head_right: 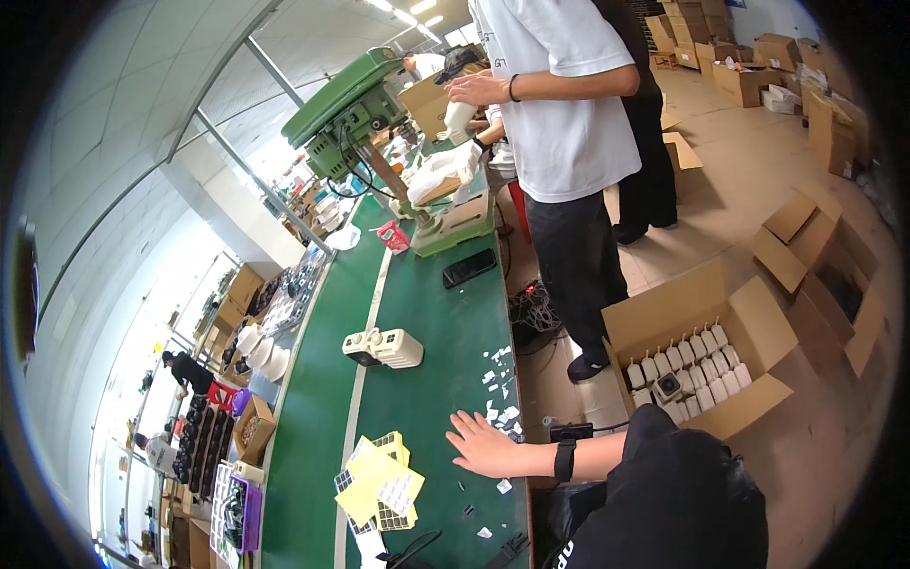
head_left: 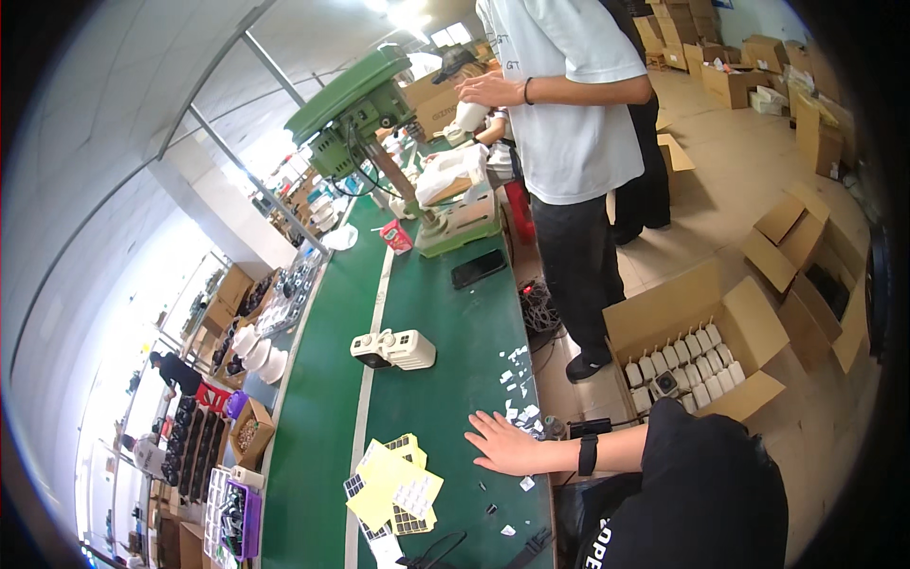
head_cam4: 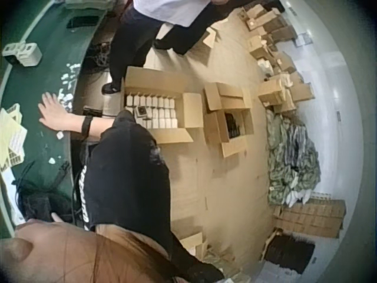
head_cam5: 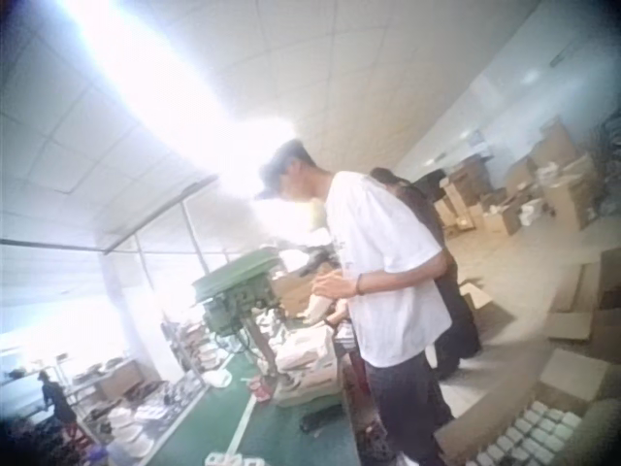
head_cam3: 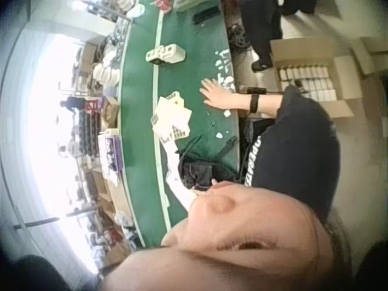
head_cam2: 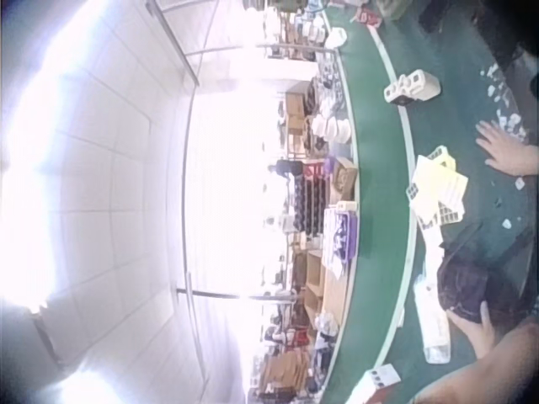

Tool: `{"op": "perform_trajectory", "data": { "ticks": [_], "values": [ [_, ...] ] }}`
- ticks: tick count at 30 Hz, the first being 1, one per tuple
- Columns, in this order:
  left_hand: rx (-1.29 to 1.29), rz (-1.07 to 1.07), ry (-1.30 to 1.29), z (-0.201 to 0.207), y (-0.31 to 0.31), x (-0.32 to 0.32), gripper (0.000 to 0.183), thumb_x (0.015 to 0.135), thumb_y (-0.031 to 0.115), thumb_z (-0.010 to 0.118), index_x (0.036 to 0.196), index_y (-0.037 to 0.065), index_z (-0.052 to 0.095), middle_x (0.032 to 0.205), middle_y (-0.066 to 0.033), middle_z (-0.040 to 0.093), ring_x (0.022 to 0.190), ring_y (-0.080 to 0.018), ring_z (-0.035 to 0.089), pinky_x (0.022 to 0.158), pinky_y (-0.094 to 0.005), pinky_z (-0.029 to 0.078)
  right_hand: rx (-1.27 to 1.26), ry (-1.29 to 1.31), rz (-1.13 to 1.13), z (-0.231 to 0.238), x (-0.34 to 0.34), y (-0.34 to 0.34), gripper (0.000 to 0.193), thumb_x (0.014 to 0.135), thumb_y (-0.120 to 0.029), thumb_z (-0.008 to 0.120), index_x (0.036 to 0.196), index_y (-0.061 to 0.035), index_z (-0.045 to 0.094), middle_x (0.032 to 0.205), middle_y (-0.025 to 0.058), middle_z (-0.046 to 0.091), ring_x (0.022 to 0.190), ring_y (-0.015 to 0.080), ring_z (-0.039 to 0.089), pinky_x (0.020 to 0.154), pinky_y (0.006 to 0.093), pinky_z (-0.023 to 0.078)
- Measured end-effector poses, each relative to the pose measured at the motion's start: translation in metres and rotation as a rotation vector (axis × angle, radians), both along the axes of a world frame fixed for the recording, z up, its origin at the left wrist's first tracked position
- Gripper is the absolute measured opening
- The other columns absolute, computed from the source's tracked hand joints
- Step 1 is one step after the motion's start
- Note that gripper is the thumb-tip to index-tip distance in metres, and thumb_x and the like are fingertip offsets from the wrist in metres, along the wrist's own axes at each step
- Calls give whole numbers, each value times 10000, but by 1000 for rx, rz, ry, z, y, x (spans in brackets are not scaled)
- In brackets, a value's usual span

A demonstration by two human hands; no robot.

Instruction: Inspecting and assembling components for portable radios on a factory production line.

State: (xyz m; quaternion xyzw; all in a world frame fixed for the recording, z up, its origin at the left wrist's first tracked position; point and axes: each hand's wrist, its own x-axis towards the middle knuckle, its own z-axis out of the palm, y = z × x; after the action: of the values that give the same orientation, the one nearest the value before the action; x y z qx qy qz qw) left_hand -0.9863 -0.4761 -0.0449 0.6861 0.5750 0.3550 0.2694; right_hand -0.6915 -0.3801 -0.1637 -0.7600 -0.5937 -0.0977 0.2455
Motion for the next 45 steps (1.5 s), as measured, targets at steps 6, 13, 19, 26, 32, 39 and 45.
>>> {"op": "perform_trajectory", "data": {
  "ticks": [6, 13, 19, 26, 32, 39, 45],
  "values": [
    [3, 107, -70, 10, -12, 2, 802, 829, 264, 563, 1372, -68, 74, 1423, -276, 112, 1340, -349, 101, 1091, -383, 81, -5, -8, 7, 0, -1, 0, 535, 869, -342, 494, 1240, 34, 406, 1321, 269, 317, 1255, 400, 287, 1007, 494, 270],
    [-14, 312, -139, -37, -23, -75, 694, 874, 226, 481, 1384, -49, 99, 1435, -252, 140, 1350, -321, 111, 1093, -363, 92, 27, 41, 22, 1, 1, 0, 528, 848, -338, 517, 1208, 39, 432, 1299, 278, 348, 1252, 400, 293, 1010, 495, 268],
    [-45, 323, 288, -101, -42, -109, 546, 895, 263, 434, 1342, -9, 281, 1360, -253, 295, 1247, -376, 324, 1026, -474, 240, 164, 32, 64, 4, 3, 2, 521, 677, -282, 655, 1069, 15, 483, 1168, 251, 402, 1114, 399, 385, 907, 511, 325],
    [-155, 476, 739, -109, -60, -79, 621, 905, 411, 414, 1382, 47, 253, 1410, -231, 232, 1287, -413, 222, 1011, -534, 204, 86, 130, 64, 6, 1, 3, 505, 744, -216, 620, 1167, -2, 448, 1293, 252, 355, 1234, 404, 301, 1010, 530, 243],
    [-62, 639, 521, -115, -55, -73, 578, 819, 318, 549, 1314, 62, 394, 1401, -185, 288, 1308, -361, 229, 1033, -547, 132, -58, 47, 25, 2, 4, 3, 466, 844, -198, 528, 1245, 1, 400, 1372, 207, 295, 1277, 369, 257, 1042, 469, 212],
    [-45, 638, 472, -107, -54, -73, 566, 813, 318, 558, 1297, 60, 420, 1399, -184, 291, 1306, -367, 229, 1030, -551, 131, -93, 20, 17, -7, 10, 4, 463, 883, -224, 480, 1282, -14, 374, 1400, 182, 261, 1307, 340, 218, 1066, 459, 184],
    [-39, 627, 536, -111, -55, -73, 577, 814, 306, 557, 1308, 54, 399, 1402, -187, 282, 1307, -367, 223, 1028, -548, 141, -34, 12, 40, 0, 3, 4, 459, 850, -203, 514, 1245, 4, 406, 1361, 212, 310, 1273, 361, 272, 1051, 450, 217]
  ]
}}
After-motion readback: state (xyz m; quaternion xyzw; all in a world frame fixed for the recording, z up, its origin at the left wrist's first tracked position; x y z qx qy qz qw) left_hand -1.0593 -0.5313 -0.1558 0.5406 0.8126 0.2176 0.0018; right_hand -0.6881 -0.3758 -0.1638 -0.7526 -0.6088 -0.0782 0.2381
